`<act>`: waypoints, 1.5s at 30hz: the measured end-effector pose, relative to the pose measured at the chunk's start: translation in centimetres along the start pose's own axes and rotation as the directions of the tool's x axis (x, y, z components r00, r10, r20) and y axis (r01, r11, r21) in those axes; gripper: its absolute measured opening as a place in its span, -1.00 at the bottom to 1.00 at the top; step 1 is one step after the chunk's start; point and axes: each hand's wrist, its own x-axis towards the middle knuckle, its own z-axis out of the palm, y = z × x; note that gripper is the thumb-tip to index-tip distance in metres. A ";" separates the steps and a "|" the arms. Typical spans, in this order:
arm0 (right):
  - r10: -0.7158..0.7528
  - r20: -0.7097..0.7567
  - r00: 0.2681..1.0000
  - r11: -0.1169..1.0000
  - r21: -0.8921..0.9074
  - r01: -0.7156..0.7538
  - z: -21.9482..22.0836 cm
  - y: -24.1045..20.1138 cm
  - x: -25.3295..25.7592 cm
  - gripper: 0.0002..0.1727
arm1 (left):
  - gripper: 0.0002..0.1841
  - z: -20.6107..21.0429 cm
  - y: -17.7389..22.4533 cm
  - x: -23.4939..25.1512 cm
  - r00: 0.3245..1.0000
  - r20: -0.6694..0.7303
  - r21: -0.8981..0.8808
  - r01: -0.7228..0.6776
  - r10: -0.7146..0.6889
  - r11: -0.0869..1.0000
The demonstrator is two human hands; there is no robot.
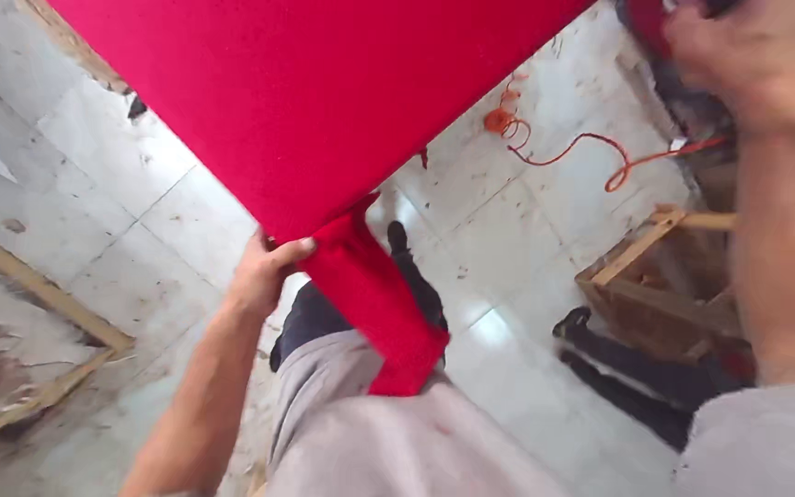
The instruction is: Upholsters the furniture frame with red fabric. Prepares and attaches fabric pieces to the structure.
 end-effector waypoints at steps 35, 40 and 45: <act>0.297 -0.282 0.912 -0.905 -0.387 0.175 37.8 -54.5 -23.4 -0.69 | -0.09 -3.1 0.6 4.3 0.761 0.619 0.353 -0.492 0.196 0.796; 0.282 -0.342 0.896 -0.889 -0.444 0.110 38.2 -54.0 -22.2 -0.72 | -0.05 -3.4 1.0 4.5 0.787 0.566 0.377 -0.512 0.246 0.772; 0.285 -0.410 0.867 -0.885 -0.460 0.073 38.7 -53.5 -21.7 -0.72 | 0.02 -3.6 0.9 4.6 0.799 0.580 0.448 -0.476 0.159 0.757</act>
